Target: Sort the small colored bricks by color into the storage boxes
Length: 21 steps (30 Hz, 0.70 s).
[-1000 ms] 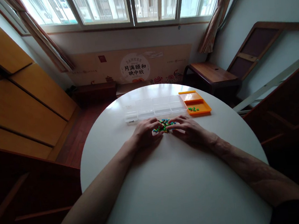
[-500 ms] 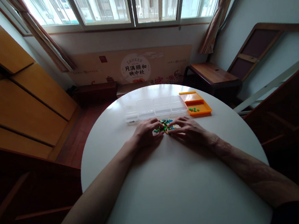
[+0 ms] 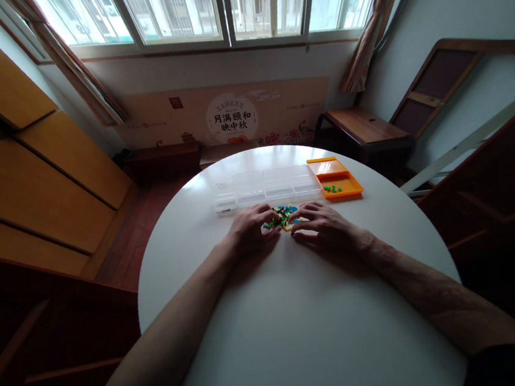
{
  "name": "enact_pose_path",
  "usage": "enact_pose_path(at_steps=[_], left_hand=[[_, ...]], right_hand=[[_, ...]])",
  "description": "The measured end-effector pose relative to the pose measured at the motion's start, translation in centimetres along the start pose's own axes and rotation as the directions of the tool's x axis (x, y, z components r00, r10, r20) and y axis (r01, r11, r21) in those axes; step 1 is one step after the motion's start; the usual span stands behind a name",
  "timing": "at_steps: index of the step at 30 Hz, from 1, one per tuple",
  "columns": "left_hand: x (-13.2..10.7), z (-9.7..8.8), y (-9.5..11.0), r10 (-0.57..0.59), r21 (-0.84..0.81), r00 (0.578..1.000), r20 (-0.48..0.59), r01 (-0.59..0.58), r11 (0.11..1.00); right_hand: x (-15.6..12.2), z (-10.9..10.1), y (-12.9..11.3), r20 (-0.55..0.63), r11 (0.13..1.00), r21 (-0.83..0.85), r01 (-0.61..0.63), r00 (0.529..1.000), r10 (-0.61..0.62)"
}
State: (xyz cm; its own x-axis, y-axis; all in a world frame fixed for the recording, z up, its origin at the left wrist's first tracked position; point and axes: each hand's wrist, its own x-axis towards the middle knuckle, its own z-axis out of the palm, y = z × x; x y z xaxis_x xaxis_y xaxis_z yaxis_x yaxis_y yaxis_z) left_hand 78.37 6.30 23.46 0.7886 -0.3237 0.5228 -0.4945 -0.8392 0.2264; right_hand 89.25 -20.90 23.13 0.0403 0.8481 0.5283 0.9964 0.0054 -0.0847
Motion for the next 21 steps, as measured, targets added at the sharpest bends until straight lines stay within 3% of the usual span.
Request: enact_pose_path(at_steps=[14,21], left_hand=[[-0.08,0.10,-0.05,-0.005,0.004,1.000,0.009,0.005,1.000],[-0.11,0.23,-0.24,-0.014,0.007,1.000,0.025,0.014,1.000]], right_hand=[[0.35,-0.89,-0.91,0.015,0.989,0.093,-0.114,0.993,0.113],[-0.01,-0.47,-0.49,0.016,0.988,0.107,-0.115,0.993,0.114]])
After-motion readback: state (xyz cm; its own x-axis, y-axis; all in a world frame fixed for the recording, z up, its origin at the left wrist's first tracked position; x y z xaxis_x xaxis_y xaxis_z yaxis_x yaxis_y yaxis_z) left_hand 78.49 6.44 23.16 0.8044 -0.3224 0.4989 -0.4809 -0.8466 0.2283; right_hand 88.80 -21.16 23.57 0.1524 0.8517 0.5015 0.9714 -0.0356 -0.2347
